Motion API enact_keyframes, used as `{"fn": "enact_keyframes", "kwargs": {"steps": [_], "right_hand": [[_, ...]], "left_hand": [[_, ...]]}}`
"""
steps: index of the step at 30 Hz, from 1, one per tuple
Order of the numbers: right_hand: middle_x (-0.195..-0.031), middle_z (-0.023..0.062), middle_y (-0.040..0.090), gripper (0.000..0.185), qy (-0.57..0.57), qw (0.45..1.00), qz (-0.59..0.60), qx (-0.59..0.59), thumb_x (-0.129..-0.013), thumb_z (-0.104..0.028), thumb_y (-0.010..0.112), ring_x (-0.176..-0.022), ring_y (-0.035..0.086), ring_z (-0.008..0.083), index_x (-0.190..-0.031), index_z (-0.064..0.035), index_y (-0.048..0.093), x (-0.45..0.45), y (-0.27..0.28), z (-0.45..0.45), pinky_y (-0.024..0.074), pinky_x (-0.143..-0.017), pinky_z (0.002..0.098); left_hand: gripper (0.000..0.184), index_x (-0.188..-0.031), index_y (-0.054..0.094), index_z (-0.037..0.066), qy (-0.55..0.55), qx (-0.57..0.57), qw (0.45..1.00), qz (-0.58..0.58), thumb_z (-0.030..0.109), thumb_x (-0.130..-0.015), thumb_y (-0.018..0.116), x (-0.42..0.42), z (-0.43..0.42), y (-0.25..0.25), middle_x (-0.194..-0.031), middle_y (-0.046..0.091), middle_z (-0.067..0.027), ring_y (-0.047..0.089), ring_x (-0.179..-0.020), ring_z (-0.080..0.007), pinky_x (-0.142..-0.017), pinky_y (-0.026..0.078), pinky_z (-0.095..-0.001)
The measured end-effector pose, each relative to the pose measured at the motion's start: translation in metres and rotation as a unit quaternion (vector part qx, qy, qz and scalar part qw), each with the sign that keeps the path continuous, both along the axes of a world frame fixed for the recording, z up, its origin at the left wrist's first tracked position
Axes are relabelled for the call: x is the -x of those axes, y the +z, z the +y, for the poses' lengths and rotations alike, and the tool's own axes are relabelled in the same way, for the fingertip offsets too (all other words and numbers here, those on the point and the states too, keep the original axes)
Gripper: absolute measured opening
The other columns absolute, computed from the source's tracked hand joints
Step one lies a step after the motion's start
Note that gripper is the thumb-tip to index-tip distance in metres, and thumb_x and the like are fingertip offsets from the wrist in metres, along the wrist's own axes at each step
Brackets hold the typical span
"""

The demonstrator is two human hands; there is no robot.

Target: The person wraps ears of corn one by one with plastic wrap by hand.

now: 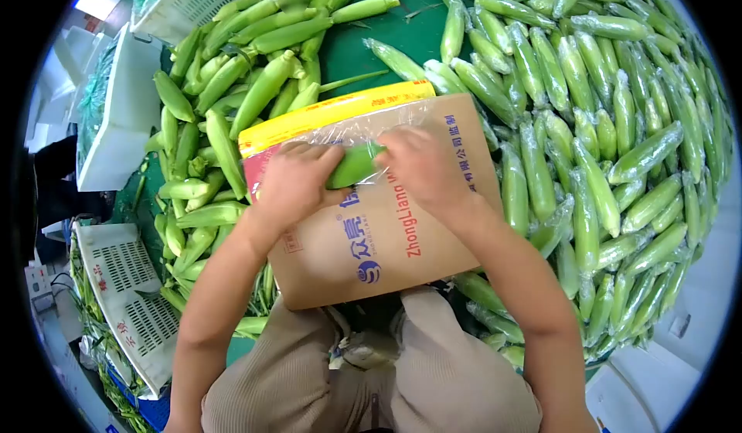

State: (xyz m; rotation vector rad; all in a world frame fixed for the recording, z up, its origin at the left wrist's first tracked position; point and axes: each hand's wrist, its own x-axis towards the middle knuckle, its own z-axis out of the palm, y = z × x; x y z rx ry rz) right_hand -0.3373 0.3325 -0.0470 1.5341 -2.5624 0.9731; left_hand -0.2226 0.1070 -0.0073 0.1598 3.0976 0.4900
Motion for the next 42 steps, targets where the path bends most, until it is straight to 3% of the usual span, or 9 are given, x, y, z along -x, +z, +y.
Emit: {"fn": "enact_keyframes", "kwargs": {"steps": [6,10,13,16,20,29,33,37,42], "right_hand": [[-0.104,0.0073,0.063,0.066,0.109,0.977,0.146,-0.108,-0.077,-0.05,0.08,-0.104,0.059,0.0272,-0.126,-0.01,0.061,0.013,-0.006,-0.044,0.048,-0.094,0.0427],[-0.104,0.0083,0.063,0.072,0.077,0.983,0.125,-0.106,-0.072,-0.048,0.084,-0.102,0.058,0.0296,-0.128,-0.008,0.061,0.018,-0.013,-0.038,0.0467,-0.085,0.044],[-0.101,0.0101,0.063,0.071,0.03,0.991,0.11,-0.069,-0.072,-0.05,0.083,-0.099,0.059,0.031,-0.125,-0.0071,0.063,0.016,-0.014,-0.031,0.0465,-0.085,0.0439],[-0.099,0.0114,0.064,0.07,0.02,0.987,0.102,-0.124,-0.071,-0.051,0.084,-0.096,0.06,0.0326,-0.122,-0.0062,0.065,0.013,-0.008,-0.019,0.0478,-0.085,0.0452],[-0.102,0.0113,0.066,0.072,0.165,0.964,0.039,-0.207,-0.074,-0.057,0.081,-0.097,0.062,0.0316,-0.123,-0.0061,0.065,0.0,-0.002,0.002,0.0502,-0.088,0.0443],[-0.115,0.0114,0.065,0.076,0.083,0.983,0.157,-0.056,-0.074,-0.062,0.078,-0.107,0.061,0.031,-0.123,-0.0051,0.064,-0.016,0.008,-0.029,0.0493,-0.096,0.0445],[-0.113,0.011,0.062,0.073,0.071,0.983,0.15,-0.081,-0.072,-0.058,0.081,-0.107,0.06,0.0313,-0.119,-0.0047,0.063,-0.004,0.017,-0.083,0.0501,-0.093,0.0444],[-0.105,0.012,0.062,0.069,0.091,0.978,0.125,-0.138,-0.071,-0.051,0.085,-0.103,0.062,0.0318,-0.115,-0.0042,0.061,0.021,0.005,-0.106,0.0516,-0.09,0.0451],[-0.105,0.0204,0.069,0.056,0.188,0.953,-0.19,-0.143,-0.078,-0.043,0.085,-0.1,0.065,0.0383,-0.109,-0.0028,0.063,0.011,0.044,-0.086,0.0513,-0.09,0.0447]], "left_hand": [[0.083,-0.126,0.067,0.012,0.068,0.047,0.962,0.262,0.062,-0.063,0.084,-0.061,-0.027,-0.02,-0.108,0.064,-0.01,0.06,-0.101,-0.0306,-0.093,0.046,-0.0473],[0.089,-0.147,0.054,0.009,0.271,-0.21,0.939,-0.034,0.032,-0.07,0.093,-0.147,-0.048,-0.046,-0.107,0.059,-0.016,0.058,-0.099,-0.0329,-0.091,0.048,-0.0403],[0.05,-0.131,0.068,0.006,0.295,-0.084,0.951,-0.046,0.017,-0.084,0.083,-0.141,-0.042,-0.037,-0.083,0.066,-0.0102,0.065,-0.078,-0.0244,-0.076,0.054,-0.0331],[0.025,-0.109,0.075,0.01,0.249,0.047,0.962,0.105,0.007,-0.084,0.077,-0.138,-0.045,-0.044,-0.089,0.074,-0.0085,0.07,-0.077,-0.0295,-0.07,0.056,-0.0362],[0.016,-0.1,0.071,0.003,0.224,-0.157,0.892,0.36,-0.006,-0.087,0.069,-0.144,-0.028,-0.034,-0.096,0.075,-0.0129,0.075,-0.093,-0.032,-0.085,0.06,-0.0383],[0.043,-0.125,0.069,0.011,0.166,0.008,0.986,0.028,0.04,-0.094,0.067,-0.093,-0.014,-0.015,-0.14,0.06,-0.0142,0.05,-0.136,-0.0362,-0.115,0.038,-0.0515],[0.039,-0.124,0.071,0.013,0.263,0.2,0.925,0.188,0.038,-0.095,0.067,-0.011,-0.08,-0.013,-0.132,0.065,-0.011,0.05,-0.133,-0.0324,-0.11,0.037,-0.0515],[0.056,-0.136,0.062,0.011,0.188,-0.124,0.96,0.168,0.032,-0.086,0.076,-0.019,-0.05,-0.004,-0.131,0.065,-0.012,0.06,-0.124,-0.0317,-0.109,0.04,-0.0563],[0.07,-0.141,0.055,0.015,0.055,0.121,0.979,0.154,0.028,-0.076,0.078,-0.047,-0.004,-0.009,-0.129,0.065,-0.0051,0.062,-0.122,-0.0258,-0.103,0.046,-0.0485]]}}
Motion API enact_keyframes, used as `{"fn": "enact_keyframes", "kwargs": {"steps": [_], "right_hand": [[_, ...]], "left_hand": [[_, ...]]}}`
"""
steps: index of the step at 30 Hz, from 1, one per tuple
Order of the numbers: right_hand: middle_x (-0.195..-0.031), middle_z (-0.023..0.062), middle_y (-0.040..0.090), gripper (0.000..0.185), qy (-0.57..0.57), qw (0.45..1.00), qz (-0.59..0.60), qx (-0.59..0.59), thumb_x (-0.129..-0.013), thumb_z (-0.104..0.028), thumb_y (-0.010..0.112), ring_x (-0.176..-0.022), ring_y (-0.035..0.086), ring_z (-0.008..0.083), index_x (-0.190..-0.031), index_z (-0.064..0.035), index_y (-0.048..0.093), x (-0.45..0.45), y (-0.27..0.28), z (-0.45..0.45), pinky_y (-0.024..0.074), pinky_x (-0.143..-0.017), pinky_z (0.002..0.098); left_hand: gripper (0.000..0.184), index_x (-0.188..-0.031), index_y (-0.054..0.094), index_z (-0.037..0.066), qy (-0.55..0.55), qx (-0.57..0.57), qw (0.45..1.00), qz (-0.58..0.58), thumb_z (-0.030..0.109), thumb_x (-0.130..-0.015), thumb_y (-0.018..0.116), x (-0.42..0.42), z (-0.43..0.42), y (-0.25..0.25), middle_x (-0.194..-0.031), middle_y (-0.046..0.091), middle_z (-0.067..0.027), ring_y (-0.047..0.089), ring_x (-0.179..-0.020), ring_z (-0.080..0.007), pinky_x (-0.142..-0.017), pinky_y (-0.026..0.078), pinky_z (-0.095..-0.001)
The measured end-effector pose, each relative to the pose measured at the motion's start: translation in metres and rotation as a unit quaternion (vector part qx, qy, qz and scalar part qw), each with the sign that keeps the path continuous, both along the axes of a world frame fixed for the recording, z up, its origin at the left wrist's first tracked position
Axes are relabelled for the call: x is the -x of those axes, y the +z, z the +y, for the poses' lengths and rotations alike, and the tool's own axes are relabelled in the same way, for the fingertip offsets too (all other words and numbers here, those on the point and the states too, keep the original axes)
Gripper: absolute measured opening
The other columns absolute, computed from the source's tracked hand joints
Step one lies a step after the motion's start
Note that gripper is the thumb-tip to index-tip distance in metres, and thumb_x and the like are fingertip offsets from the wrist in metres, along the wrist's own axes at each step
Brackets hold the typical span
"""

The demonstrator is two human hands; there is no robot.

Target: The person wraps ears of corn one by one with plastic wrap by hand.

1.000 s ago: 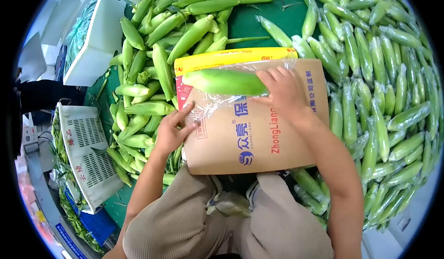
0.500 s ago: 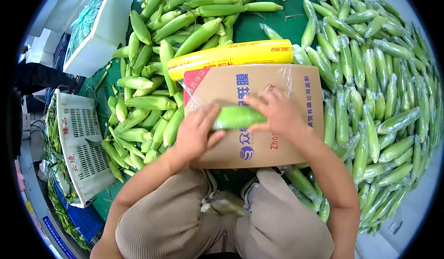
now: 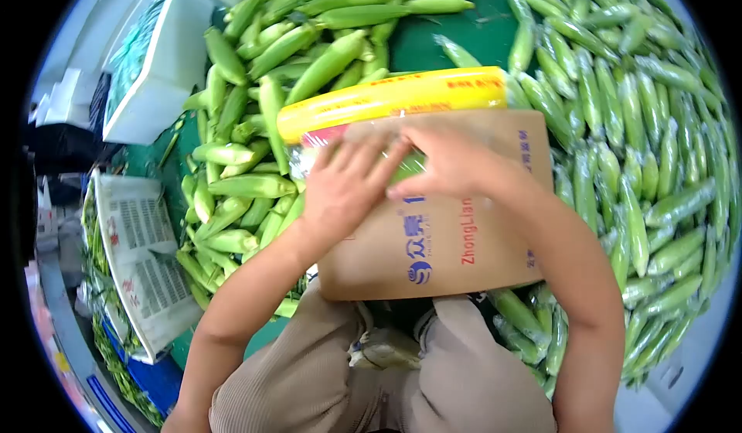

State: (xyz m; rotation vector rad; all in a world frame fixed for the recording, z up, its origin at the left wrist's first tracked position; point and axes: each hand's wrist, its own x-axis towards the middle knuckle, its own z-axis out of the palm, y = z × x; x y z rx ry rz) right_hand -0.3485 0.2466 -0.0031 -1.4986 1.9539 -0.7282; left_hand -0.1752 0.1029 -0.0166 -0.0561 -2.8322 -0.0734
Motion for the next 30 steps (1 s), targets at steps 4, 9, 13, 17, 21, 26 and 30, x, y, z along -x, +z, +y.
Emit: {"fn": "enact_keyframes", "kwargs": {"steps": [4,9,13,17,21,26,30], "right_hand": [[-0.121,0.018,0.067,0.037,0.04,0.989,-0.053,-0.13,-0.093,-0.034,0.07,-0.113,0.063,0.0352,-0.118,-0.0074,0.066,0.025,0.016,0.001,0.0485,-0.097,0.0434],[-0.159,0.002,0.044,0.051,0.161,0.955,0.248,0.03,-0.099,-0.027,0.061,-0.149,0.036,0.0256,-0.149,-0.0213,0.05,0.01,-0.023,-0.023,0.0267,-0.121,0.051],[-0.168,-0.0098,0.03,0.061,0.168,0.934,0.311,-0.044,-0.102,-0.044,0.054,-0.157,0.022,0.0204,-0.159,-0.032,0.037,-0.008,-0.047,-0.018,0.0103,-0.127,0.0562],[-0.168,-0.0073,0.03,0.065,0.155,0.942,0.295,-0.036,-0.101,-0.057,0.05,-0.157,0.021,0.0239,-0.158,-0.0286,0.039,-0.008,-0.043,-0.016,0.0084,-0.128,0.0559],[-0.168,-0.0033,0.03,0.066,0.124,0.943,0.306,-0.034,-0.101,-0.053,0.052,-0.157,0.021,0.0238,-0.159,-0.0237,0.039,-0.018,-0.047,-0.013,0.0098,-0.128,0.0551],[-0.144,0.0262,0.053,0.095,0.171,0.978,0.062,-0.103,-0.083,-0.065,0.072,-0.127,0.055,0.0407,-0.149,-0.0024,0.045,-0.097,0.031,0.056,0.0411,-0.107,0.0532],[-0.136,0.0217,0.059,0.086,0.213,0.921,-0.201,-0.257,-0.085,-0.056,0.077,-0.127,0.058,0.0352,-0.146,-0.0036,0.046,-0.158,-0.006,0.104,0.0452,-0.108,0.0446]], "left_hand": [[0.059,-0.128,0.06,0.011,-0.006,-0.088,0.99,-0.112,0.021,-0.072,0.077,-0.004,0.01,-0.007,-0.109,0.069,-0.0086,0.068,-0.099,-0.0279,-0.085,0.053,-0.043],[0.053,-0.118,0.061,0.006,-0.041,-0.232,0.925,-0.297,0.018,-0.07,0.078,0.004,-0.001,0.033,-0.102,0.071,-0.0159,0.069,-0.096,-0.0377,-0.083,0.055,-0.0479],[0.058,-0.12,0.062,0.005,-0.107,-0.273,0.905,-0.31,0.022,-0.068,0.08,-0.007,0.004,0.005,-0.101,0.071,-0.0188,0.068,-0.101,-0.0397,-0.086,0.055,-0.0489],[0.062,-0.122,0.064,0.003,-0.213,-0.338,0.746,-0.532,0.028,-0.068,0.08,-0.051,0.039,0.024,-0.105,0.07,-0.0219,0.066,-0.102,-0.0401,-0.092,0.052,-0.0487],[0.075,-0.132,0.059,0.002,-0.257,-0.452,0.613,-0.595,0.034,-0.068,0.083,-0.115,0.056,-0.028,-0.125,0.064,-0.0218,0.062,-0.116,-0.0373,-0.098,0.049,-0.0439],[0.098,-0.152,0.041,0.006,-0.225,-0.551,0.588,-0.548,0.026,-0.068,0.087,-0.145,0.016,-0.014,-0.139,0.057,-0.021,0.058,-0.125,-0.0346,-0.107,0.045,-0.0395],[0.085,-0.15,0.046,0.008,-0.133,-0.599,0.594,-0.519,0.02,-0.075,0.085,-0.158,-0.015,0.009,-0.143,0.057,-0.0172,0.055,-0.131,-0.0291,-0.109,0.045,-0.0375]]}}
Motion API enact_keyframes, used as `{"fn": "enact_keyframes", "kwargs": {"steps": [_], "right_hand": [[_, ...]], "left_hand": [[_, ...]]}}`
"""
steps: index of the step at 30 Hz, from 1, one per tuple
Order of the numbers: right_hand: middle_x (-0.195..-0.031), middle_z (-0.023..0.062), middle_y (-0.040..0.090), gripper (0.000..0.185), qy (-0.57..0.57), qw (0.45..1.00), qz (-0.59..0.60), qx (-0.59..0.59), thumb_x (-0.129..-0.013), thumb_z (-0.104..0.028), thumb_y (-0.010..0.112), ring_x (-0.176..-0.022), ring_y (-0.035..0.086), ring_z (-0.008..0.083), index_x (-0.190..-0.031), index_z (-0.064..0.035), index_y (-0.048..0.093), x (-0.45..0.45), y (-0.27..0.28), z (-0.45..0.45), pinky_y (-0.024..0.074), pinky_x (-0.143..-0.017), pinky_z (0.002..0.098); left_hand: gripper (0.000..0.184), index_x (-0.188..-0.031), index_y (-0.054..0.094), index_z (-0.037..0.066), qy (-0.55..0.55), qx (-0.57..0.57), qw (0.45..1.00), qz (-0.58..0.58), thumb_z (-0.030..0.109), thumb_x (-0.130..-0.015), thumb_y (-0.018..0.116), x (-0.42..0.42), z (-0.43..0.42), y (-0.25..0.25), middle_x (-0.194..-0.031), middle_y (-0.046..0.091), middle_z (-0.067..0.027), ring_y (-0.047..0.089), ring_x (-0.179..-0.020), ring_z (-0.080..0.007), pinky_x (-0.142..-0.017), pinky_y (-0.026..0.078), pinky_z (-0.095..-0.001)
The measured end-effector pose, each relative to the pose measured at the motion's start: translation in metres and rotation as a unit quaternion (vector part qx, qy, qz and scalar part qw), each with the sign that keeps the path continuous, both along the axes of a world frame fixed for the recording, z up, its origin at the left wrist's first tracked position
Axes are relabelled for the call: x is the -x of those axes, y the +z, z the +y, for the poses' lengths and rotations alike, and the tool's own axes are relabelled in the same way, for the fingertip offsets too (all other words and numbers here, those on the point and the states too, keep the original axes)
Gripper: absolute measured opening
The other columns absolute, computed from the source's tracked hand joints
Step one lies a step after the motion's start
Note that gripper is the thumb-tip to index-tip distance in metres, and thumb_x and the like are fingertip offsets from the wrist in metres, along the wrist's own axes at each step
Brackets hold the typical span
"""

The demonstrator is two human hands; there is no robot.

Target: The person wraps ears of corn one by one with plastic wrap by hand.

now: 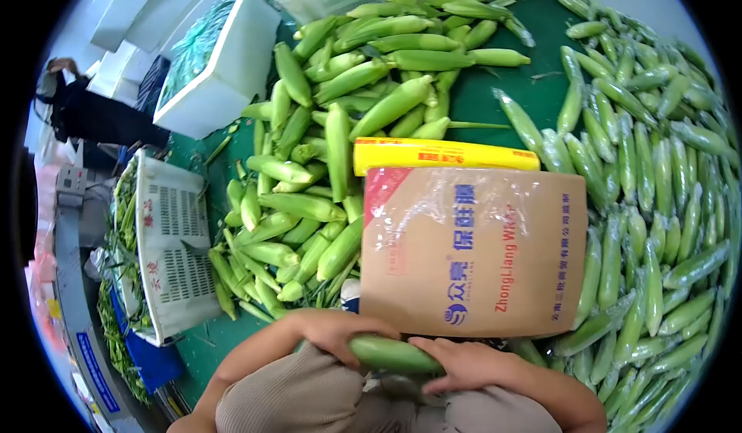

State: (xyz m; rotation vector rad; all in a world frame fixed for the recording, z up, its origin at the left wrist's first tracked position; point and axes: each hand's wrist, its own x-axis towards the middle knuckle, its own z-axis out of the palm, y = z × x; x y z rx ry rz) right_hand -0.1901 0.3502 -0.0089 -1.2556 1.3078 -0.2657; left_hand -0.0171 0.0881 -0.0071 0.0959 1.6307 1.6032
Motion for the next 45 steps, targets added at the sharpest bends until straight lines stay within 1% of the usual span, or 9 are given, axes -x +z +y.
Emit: {"fn": "enact_keyframes", "kwargs": {"steps": [7,10,12,16,21,26,31,37,45], "right_hand": [[-0.129,0.0158,0.062,0.072,-0.35,0.89,-0.228,0.184,-0.088,-0.032,0.08,-0.12,0.058,0.0222,-0.144,-0.0002,0.047,-0.005,-0.023,-0.035,0.0483,-0.102,0.0378],[-0.118,0.0136,0.061,0.082,-0.417,0.866,-0.197,0.192,-0.08,-0.02,0.08,-0.107,0.061,0.03,-0.15,-0.006,0.04,0.0,-0.022,-0.06,0.0523,-0.091,0.0397],[-0.107,0.0105,0.063,0.086,-0.401,0.83,-0.373,0.102,-0.078,-0.016,0.081,-0.1,0.063,0.0265,-0.152,-0.0097,0.038,0.004,-0.022,-0.053,0.0532,-0.084,0.0381],[-0.093,0.0053,0.066,0.086,-0.51,0.738,-0.441,-0.017,-0.079,-0.013,0.079,-0.09,0.063,0.0151,-0.154,-0.0138,0.038,0.035,-0.005,0.042,0.0526,-0.076,0.0324],[-0.101,0.005,0.064,0.073,-0.739,0.622,-0.16,0.206,-0.086,-0.014,0.075,-0.094,0.062,0.0144,-0.15,-0.01,0.042,0.189,-0.004,0.172,0.0527,-0.08,0.0313],[-0.108,0.0048,0.063,0.06,-0.795,0.485,0.123,0.343,-0.092,-0.015,0.071,-0.097,0.061,0.0137,-0.147,-0.0062,0.047,0.258,-0.002,0.189,0.0528,-0.085,0.0302],[-0.116,0.0045,0.062,0.051,-0.713,0.644,0.111,0.253,-0.095,-0.014,0.071,-0.102,0.061,0.0115,-0.141,-0.003,0.053,0.176,-0.04,0.102,0.0531,-0.09,0.0298],[-0.13,0.0152,0.056,0.069,-0.338,0.835,0.376,0.217,-0.081,-0.017,0.08,-0.118,0.057,0.0354,-0.145,-0.0166,0.055,0.169,-0.016,0.061,0.0481,-0.102,0.0425],[-0.097,0.0114,0.06,0.044,-0.212,0.832,0.438,0.267,-0.089,-0.011,0.07,-0.104,0.061,0.029,-0.133,-0.016,0.064,0.195,-0.05,-0.017,0.0496,-0.097,0.0377]], "left_hand": [[0.035,-0.095,0.07,0.0,0.575,0.127,0.769,0.247,0.034,-0.087,0.071,0.018,-0.061,0.005,-0.094,0.07,-0.0114,0.067,-0.092,-0.0213,-0.083,0.055,-0.0361],[0.033,-0.12,0.058,0.007,0.714,-0.236,0.646,0.134,0.036,-0.106,0.051,0.096,-0.03,0.003,-0.108,0.064,-0.0053,0.059,-0.104,-0.0196,-0.097,0.048,-0.0361],[0.039,-0.13,0.055,0.008,0.52,-0.324,0.772,0.167,0.039,-0.108,0.049,0.117,-0.021,0.001,-0.11,0.064,-0.0053,0.06,-0.104,-0.0195,-0.097,0.049,-0.0365],[0.039,-0.115,0.062,0.003,0.485,-0.055,0.859,0.155,0.041,-0.105,0.057,0.135,-0.031,-0.056,-0.108,0.069,-0.0078,0.065,-0.096,-0.0175,-0.087,0.051,-0.0311],[0.039,-0.125,0.063,0.003,0.723,0.285,0.62,0.103,0.034,-0.103,0.056,0.098,-0.18,-0.189,-0.103,0.065,-0.0089,0.061,-0.093,-0.0208,-0.086,0.05,-0.0375],[0.079,-0.145,0.044,0.0,0.538,0.623,0.533,0.196,0.028,-0.082,0.082,0.118,-0.174,-0.19,-0.132,0.056,-0.0234,0.058,-0.121,-0.04,-0.103,0.047,-0.0475],[0.076,-0.139,0.046,-0.001,0.532,0.555,0.631,0.098,0.031,-0.08,0.082,0.145,-0.174,-0.173,-0.119,0.066,-0.0254,0.063,-0.112,-0.0448,-0.099,0.05,-0.0477],[0.067,-0.138,0.05,0.002,0.682,-0.261,0.675,-0.105,-0.001,-0.072,0.052,0.097,-0.141,-0.066,-0.123,0.063,-0.0191,0.064,-0.11,-0.0364,-0.09,0.055,-0.055],[0.074,-0.146,0.05,0.009,0.314,0.471,0.72,0.401,-0.004,-0.074,0.061,0.192,-0.035,0.0,-0.119,0.064,-0.0188,0.062,-0.117,-0.0361,-0.096,0.052,-0.044]]}}
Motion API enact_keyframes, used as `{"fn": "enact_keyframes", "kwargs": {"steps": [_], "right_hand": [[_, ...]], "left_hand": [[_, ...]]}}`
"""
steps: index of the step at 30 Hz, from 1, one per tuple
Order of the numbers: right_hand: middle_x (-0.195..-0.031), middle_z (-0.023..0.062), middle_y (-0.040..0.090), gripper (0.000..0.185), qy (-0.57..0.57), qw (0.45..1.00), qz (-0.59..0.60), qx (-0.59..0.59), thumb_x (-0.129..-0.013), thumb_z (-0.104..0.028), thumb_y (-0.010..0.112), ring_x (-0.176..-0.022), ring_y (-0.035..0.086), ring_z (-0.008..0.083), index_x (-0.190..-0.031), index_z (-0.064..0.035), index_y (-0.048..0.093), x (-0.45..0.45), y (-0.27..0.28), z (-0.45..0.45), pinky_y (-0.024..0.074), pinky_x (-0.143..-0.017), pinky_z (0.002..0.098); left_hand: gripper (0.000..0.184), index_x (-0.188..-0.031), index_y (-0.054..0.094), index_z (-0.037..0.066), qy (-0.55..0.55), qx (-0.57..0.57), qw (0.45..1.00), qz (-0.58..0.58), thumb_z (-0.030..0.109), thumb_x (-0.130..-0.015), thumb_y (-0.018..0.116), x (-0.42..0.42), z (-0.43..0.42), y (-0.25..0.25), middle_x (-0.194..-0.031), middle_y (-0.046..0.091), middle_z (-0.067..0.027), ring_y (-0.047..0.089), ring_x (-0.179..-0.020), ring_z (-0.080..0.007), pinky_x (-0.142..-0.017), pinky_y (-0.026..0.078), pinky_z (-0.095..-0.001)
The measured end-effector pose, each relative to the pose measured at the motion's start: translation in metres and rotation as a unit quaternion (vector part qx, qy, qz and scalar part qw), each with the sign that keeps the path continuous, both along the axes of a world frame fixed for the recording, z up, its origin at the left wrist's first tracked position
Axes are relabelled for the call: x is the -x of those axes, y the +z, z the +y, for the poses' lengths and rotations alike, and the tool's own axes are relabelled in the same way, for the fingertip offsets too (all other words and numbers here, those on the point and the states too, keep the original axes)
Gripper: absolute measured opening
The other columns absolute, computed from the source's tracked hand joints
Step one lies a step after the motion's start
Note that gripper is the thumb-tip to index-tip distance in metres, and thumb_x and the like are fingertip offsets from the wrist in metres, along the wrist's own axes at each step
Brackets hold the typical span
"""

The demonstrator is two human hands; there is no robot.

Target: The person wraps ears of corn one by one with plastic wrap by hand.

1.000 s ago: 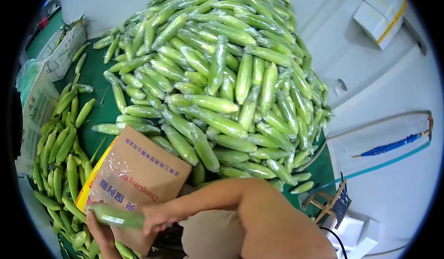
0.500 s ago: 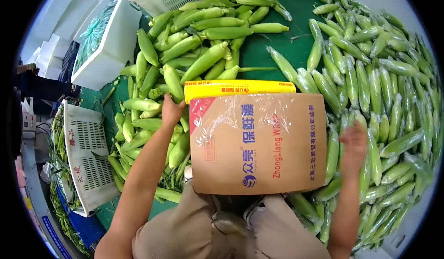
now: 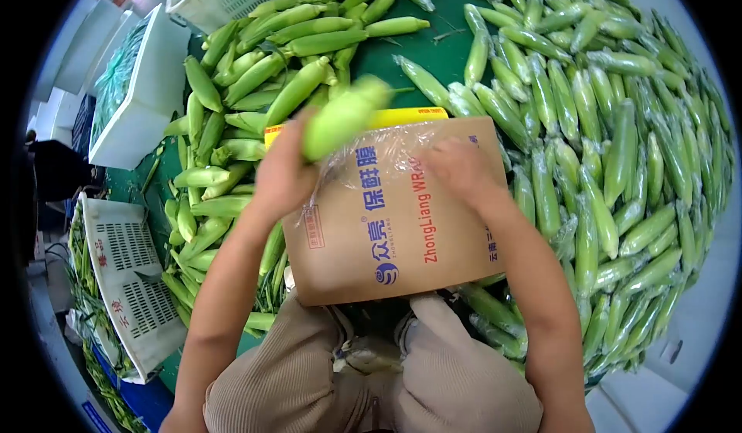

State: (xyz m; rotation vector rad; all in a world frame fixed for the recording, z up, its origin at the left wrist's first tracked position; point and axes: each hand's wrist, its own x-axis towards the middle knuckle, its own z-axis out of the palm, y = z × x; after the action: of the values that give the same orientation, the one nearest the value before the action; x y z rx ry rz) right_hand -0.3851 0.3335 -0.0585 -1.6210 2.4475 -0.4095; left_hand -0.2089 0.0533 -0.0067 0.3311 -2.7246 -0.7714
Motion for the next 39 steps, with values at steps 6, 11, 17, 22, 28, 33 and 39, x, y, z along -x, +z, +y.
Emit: {"fn": "enact_keyframes", "kwargs": {"steps": [6,11,17,22,28,33,39], "right_hand": [[-0.104,0.0102,0.066,0.025,-0.218,0.905,-0.251,0.266,-0.094,-0.014,0.067,-0.105,0.063,0.0306,-0.119,-0.0105,0.066,-0.045,-0.039,0.062,0.0513,-0.095,0.0362],[-0.096,0.0117,0.066,0.022,-0.147,0.976,-0.012,0.158,-0.093,-0.017,0.067,-0.099,0.065,0.0332,-0.113,-0.0091,0.068,-0.023,0.005,0.016,0.0507,-0.093,0.0422],[-0.097,0.0125,0.066,0.021,-0.043,0.998,0.048,-0.009,-0.095,-0.014,0.063,-0.099,0.063,0.0345,-0.114,-0.0083,0.068,0.017,-0.024,0.009,0.0497,-0.09,0.0438],[-0.09,0.013,0.068,0.019,-0.165,0.951,-0.097,0.244,-0.089,-0.007,0.063,-0.092,0.064,0.0352,-0.107,-0.007,0.069,-0.032,-0.013,0.046,0.0512,-0.08,0.0446],[-0.097,0.014,0.066,0.037,-0.11,0.971,-0.032,0.211,-0.092,-0.025,0.069,-0.098,0.064,0.0322,-0.125,-0.0083,0.064,-0.035,-0.006,-0.019,0.0499,-0.088,0.0409],[-0.112,0.0095,0.06,0.083,-0.013,0.99,0.117,0.084,-0.067,-0.052,0.086,-0.114,0.056,0.0298,-0.138,-0.0174,0.06,-0.044,0.01,-0.072,0.0401,-0.099,0.0491],[-0.106,0.0107,0.06,0.076,-0.04,0.991,0.078,0.105,-0.067,-0.044,0.089,-0.103,0.058,0.032,-0.133,-0.0184,0.063,-0.029,-0.008,-0.058,0.0448,-0.092,0.0474]], "left_hand": [[0.067,-0.141,0.055,0.011,-0.109,0.165,0.975,-0.103,0.013,-0.077,0.074,0.022,0.006,-0.016,-0.115,0.063,-0.0124,0.061,-0.107,-0.0356,-0.087,0.053,-0.048],[0.081,-0.145,0.05,0.014,-0.112,0.1,0.971,-0.188,0.031,-0.074,0.084,0.027,0.004,-0.01,-0.12,0.063,-0.0117,0.062,-0.11,-0.0367,-0.095,0.052,-0.0475],[0.078,-0.143,0.054,0.033,-0.08,0.125,0.97,-0.191,0.04,-0.073,0.086,0.031,0.008,-0.009,-0.114,0.065,-0.0086,0.065,-0.106,-0.0332,-0.086,0.057,-0.0457],[0.07,-0.139,0.06,0.03,-0.089,0.142,0.975,-0.148,0.037,-0.074,0.085,0.018,0.014,-0.012,-0.109,0.065,-0.0044,0.064,-0.101,-0.0297,-0.084,0.057,-0.0437],[0.073,-0.139,0.061,0.026,-0.137,0.133,0.975,-0.11,0.037,-0.071,0.086,0.015,0.024,-0.014,-0.112,0.066,-0.0074,0.063,-0.104,-0.0307,-0.095,0.053,-0.0431],[0.076,-0.131,0.062,0.009,-0.123,0.12,0.985,0.001,0.048,-0.07,0.085,0.004,0.006,-0.035,-0.12,0.065,-0.0127,0.063,-0.111,-0.0315,-0.1,0.048,-0.0487],[0.082,-0.134,0.062,0.016,0.103,-0.053,0.993,0.039,0.037,-0.062,0.095,-0.106,-0.006,-0.075,-0.105,0.059,-0.0123,0.057,-0.098,-0.0341,-0.098,0.046,-0.0446]]}}
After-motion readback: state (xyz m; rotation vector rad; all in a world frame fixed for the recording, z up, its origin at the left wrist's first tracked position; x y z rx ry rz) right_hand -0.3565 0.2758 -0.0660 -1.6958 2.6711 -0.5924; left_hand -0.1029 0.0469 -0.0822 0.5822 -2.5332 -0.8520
